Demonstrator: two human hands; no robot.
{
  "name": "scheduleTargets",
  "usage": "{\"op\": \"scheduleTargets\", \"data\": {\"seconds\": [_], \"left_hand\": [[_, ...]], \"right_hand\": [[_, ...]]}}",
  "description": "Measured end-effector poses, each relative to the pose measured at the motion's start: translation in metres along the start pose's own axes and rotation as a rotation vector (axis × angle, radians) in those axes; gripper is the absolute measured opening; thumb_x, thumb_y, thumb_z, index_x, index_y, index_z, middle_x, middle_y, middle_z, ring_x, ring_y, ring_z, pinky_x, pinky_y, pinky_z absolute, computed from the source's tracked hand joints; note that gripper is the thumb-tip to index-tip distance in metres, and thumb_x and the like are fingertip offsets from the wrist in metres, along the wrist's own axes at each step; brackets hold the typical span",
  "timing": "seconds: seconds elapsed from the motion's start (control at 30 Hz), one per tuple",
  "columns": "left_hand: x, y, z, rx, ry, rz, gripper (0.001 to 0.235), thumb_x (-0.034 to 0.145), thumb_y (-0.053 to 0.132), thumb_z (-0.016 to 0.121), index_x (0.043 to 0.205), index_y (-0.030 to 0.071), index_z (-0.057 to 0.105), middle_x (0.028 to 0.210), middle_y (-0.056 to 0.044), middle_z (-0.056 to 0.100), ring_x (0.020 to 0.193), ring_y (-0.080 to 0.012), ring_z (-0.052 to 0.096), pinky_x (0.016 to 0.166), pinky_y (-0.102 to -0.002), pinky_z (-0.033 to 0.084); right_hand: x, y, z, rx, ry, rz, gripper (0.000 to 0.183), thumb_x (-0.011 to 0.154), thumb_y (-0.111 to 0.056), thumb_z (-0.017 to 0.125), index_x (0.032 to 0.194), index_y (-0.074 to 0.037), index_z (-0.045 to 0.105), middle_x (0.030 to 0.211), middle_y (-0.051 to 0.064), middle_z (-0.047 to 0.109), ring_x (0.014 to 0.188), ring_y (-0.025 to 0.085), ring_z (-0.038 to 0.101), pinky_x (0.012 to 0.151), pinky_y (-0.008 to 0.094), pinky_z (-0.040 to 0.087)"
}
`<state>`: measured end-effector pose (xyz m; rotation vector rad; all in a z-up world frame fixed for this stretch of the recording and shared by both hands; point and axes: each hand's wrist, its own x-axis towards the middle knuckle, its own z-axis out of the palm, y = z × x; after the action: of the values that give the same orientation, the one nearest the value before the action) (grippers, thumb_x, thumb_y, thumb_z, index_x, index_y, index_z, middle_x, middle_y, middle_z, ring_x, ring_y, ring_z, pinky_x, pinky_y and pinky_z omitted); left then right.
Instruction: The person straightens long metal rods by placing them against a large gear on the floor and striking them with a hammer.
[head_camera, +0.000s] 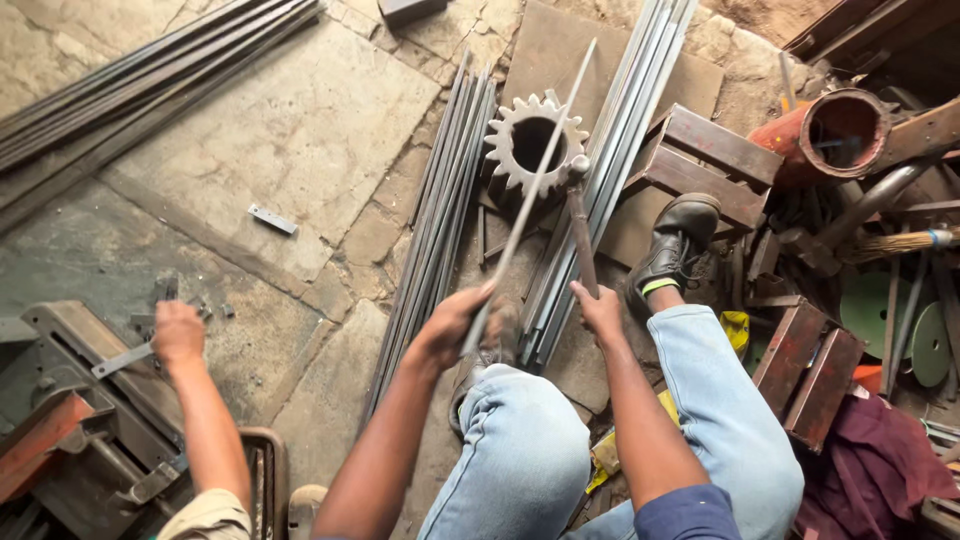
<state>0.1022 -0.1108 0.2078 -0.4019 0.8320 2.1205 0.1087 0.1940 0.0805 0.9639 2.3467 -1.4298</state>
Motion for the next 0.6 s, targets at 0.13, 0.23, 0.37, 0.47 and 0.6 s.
{"op": "scheduleTargets", "data": {"seconds": [0.13,0.23,0.37,0.47,0.6], "left_hand": [[0.019,-0.047,-0.085,0.332,0.229,-0.082,0.034,0.105,0.038,0.055,0.092,0.007,0.062,0.059,0.0,0.054,0.044,-0.0111,0.049,0.04,-0.027,0.039],[0.07,-0.083,-0.121,0.497,0.316,-0.016,0.035,0.103,0.04,0.059,0.09,0.008,0.064,0.055,0.001,0.049,0.041,-0.01,0.044,0.038,-0.027,0.034],[0.144,-0.108,-0.13,0.618,0.428,0.163,0.037,0.1,0.041,0.065,0.088,0.006,0.068,0.056,0.002,0.049,0.044,-0.0085,0.044,0.039,-0.028,0.032],[0.174,-0.108,-0.125,0.558,0.466,0.15,0.037,0.098,0.043,0.065,0.087,0.008,0.067,0.056,0.003,0.047,0.045,-0.0094,0.04,0.041,-0.03,0.03],[0.165,-0.1,-0.114,0.781,0.554,0.252,0.039,0.097,0.042,0.065,0.085,0.006,0.072,0.059,0.004,0.057,0.054,-0.0059,0.051,0.049,-0.027,0.039]], "right_hand": [[0.001,0.005,0.004,0.251,-0.129,0.098,0.028,0.09,-0.033,0.076,0.079,-0.009,0.065,0.057,-0.003,0.056,0.046,0.01,0.052,0.041,0.029,0.038],[-0.001,0.012,0.011,0.266,-0.067,0.082,0.036,0.092,-0.033,0.078,0.074,-0.007,0.062,0.056,-0.003,0.051,0.042,0.009,0.044,0.038,0.029,0.031],[-0.002,0.013,0.022,0.389,0.006,0.045,0.038,0.093,-0.039,0.076,0.074,-0.008,0.061,0.053,-0.003,0.05,0.037,0.008,0.04,0.034,0.029,0.027],[-0.008,-0.002,0.007,0.366,0.055,-0.074,0.057,0.097,-0.059,0.059,0.07,-0.009,0.058,0.05,-0.002,0.05,0.034,0.008,0.043,0.031,0.028,0.029],[-0.002,-0.039,-0.012,0.45,0.062,-0.25,0.066,0.097,-0.069,0.052,0.073,-0.008,0.059,0.051,-0.002,0.048,0.036,0.007,0.041,0.034,0.026,0.028]]}}
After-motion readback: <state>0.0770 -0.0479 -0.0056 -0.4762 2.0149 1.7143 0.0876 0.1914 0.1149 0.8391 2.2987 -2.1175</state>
